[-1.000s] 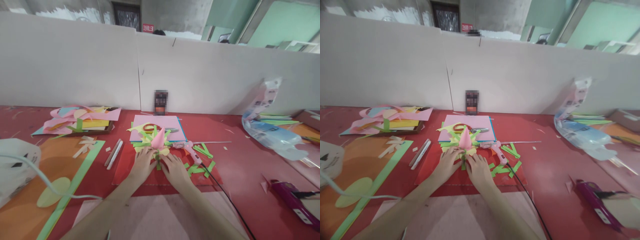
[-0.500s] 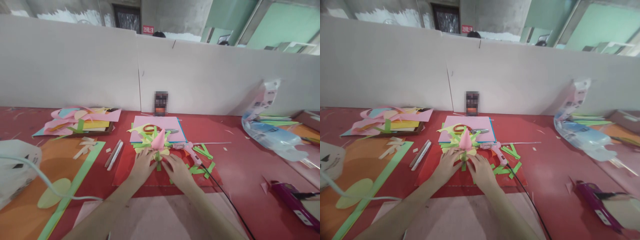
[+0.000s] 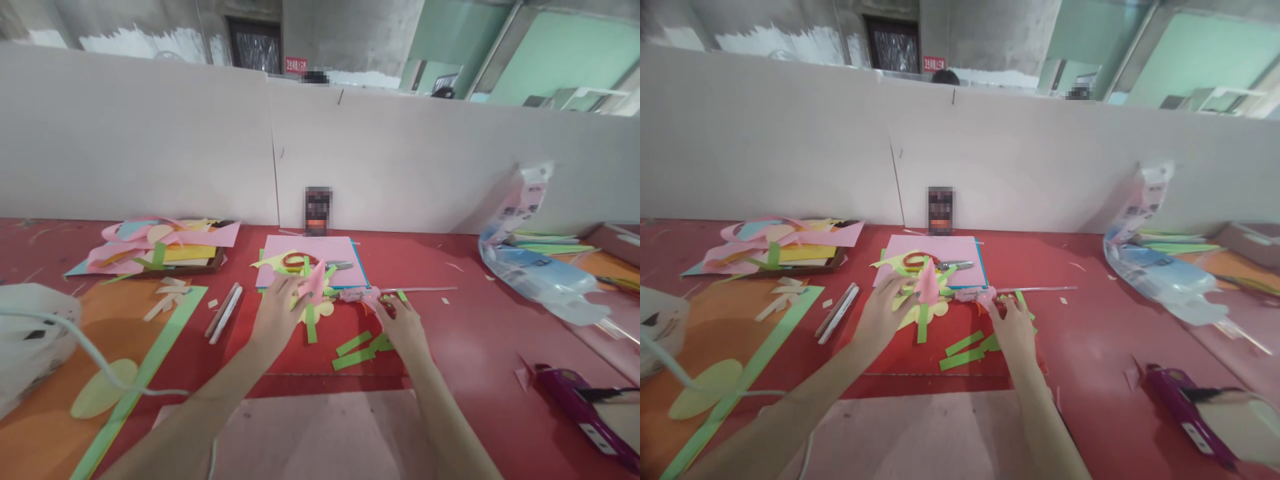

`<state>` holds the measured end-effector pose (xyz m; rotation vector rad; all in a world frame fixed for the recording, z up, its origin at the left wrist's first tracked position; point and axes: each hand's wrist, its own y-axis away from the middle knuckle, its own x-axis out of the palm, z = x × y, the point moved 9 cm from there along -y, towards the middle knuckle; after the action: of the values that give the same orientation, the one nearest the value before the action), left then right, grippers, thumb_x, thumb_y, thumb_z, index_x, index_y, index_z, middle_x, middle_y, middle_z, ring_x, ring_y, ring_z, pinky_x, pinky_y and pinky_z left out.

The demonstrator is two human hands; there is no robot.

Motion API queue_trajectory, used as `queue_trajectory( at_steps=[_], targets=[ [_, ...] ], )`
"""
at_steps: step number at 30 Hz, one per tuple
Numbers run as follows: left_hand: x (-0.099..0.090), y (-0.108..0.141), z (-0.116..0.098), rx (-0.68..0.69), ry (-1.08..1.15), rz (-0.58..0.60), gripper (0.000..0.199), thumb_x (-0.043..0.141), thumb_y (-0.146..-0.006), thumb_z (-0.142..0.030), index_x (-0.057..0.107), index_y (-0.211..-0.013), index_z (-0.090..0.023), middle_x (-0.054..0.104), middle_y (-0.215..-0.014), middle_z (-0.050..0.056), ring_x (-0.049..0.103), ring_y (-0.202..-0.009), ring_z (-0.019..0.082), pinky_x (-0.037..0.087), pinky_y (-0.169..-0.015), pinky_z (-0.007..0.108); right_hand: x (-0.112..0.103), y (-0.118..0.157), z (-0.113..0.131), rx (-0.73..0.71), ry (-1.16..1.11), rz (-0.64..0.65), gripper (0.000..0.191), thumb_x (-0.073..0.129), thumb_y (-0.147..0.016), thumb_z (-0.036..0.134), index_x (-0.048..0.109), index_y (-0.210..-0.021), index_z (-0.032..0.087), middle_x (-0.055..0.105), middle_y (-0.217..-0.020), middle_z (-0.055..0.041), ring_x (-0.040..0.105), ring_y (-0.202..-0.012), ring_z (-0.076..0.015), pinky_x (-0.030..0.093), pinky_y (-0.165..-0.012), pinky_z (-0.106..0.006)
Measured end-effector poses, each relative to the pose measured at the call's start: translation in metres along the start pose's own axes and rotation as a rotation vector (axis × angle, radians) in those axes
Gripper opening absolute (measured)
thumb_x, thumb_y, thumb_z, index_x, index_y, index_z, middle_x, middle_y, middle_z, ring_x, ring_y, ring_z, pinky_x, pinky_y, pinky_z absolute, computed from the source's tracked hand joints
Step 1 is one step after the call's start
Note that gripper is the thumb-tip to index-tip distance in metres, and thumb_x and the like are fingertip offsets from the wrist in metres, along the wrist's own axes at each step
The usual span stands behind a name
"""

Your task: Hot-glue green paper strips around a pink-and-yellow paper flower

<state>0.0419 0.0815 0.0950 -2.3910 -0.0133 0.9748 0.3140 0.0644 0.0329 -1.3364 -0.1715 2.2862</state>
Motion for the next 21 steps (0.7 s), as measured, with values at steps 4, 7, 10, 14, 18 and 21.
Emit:
queue_trajectory(
  at_steps=[4, 7, 10, 14, 18, 21],
  targets=[
    [-0.011, -0.04, -0.02, -0.001, -0.004, -0.021, 0.018, 0.051, -0.082, -0.027, 0.057, -0.098, -0.022, 0.058, -0.099, 0.002, 0.055, -0.087, 0.016, 0.044, -0.077, 0.028, 0.009, 0.003, 0.007, -0.101, 0.041, -0.015, 0.036, 0.046, -0.075, 0.051, 0.061, -0.082, 0.019, 0.056, -0.082, -0.0064, 0.052, -0.073, -0.0173, 0.04, -0.069, -0.032],
    [0.0, -0.058, -0.032, 0.05, -0.056, 0.064, 0.014, 0.054, -0.08, -0.027, 0.06, -0.092, -0.022, 0.061, -0.092, 0.001, 0.055, -0.086, 0.017, 0.042, -0.076, 0.028, 0.015, 0.004, 0.01, -0.162, 0.022, -0.005, 0.032, 0.044, -0.078, 0.048, 0.056, -0.075, 0.019, 0.054, -0.078, -0.0062, 0.051, -0.075, -0.0188, 0.04, -0.071, -0.034],
    [0.009, -0.064, -0.032, 0.037, -0.093, 0.111, 0.008, 0.054, -0.079, -0.024, 0.061, -0.076, -0.021, 0.062, -0.086, 0.0, 0.055, -0.081, 0.016, 0.042, -0.071, 0.027, 0.015, 0.004, 0.011, -0.183, -0.037, -0.019, 0.03, 0.04, -0.081, 0.045, 0.052, -0.069, 0.02, 0.052, -0.076, -0.0061, 0.049, -0.076, -0.0198, 0.04, -0.073, -0.037],
    [0.006, -0.066, -0.028, 0.005, -0.045, 0.093, 0.015, 0.053, -0.078, -0.023, 0.055, -0.064, -0.019, 0.063, -0.081, -0.002, 0.056, -0.074, 0.013, 0.041, -0.065, 0.024, 0.01, 0.005, 0.016, -0.162, -0.163, -0.034, 0.031, 0.038, -0.082, 0.044, 0.053, -0.07, 0.019, 0.05, -0.076, -0.0066, 0.048, -0.073, -0.019, 0.041, -0.068, -0.034],
    [-0.01, -0.067, -0.027, 0.001, -0.016, 0.03, 0.013, 0.054, -0.078, -0.023, 0.056, -0.066, -0.02, 0.064, -0.083, -0.003, 0.057, -0.074, 0.012, 0.041, -0.066, 0.023, -0.005, 0.004, 0.014, -0.032, -0.278, -0.093, 0.035, 0.039, -0.081, 0.047, 0.056, -0.088, 0.017, 0.052, -0.086, -0.0079, 0.051, -0.071, -0.0167, 0.041, -0.064, -0.03],
    [-0.02, -0.067, -0.031, 0.011, 0.018, 0.01, 0.009, 0.053, -0.079, -0.021, 0.058, -0.071, -0.02, 0.065, -0.088, -0.003, 0.058, -0.08, 0.012, 0.042, -0.07, 0.023, -0.02, 0.004, 0.011, 0.027, -0.288, -0.171, 0.038, 0.039, -0.081, 0.047, 0.057, -0.094, 0.017, 0.052, -0.089, -0.0078, 0.051, -0.073, -0.0164, 0.041, -0.067, -0.03]
  ],
)
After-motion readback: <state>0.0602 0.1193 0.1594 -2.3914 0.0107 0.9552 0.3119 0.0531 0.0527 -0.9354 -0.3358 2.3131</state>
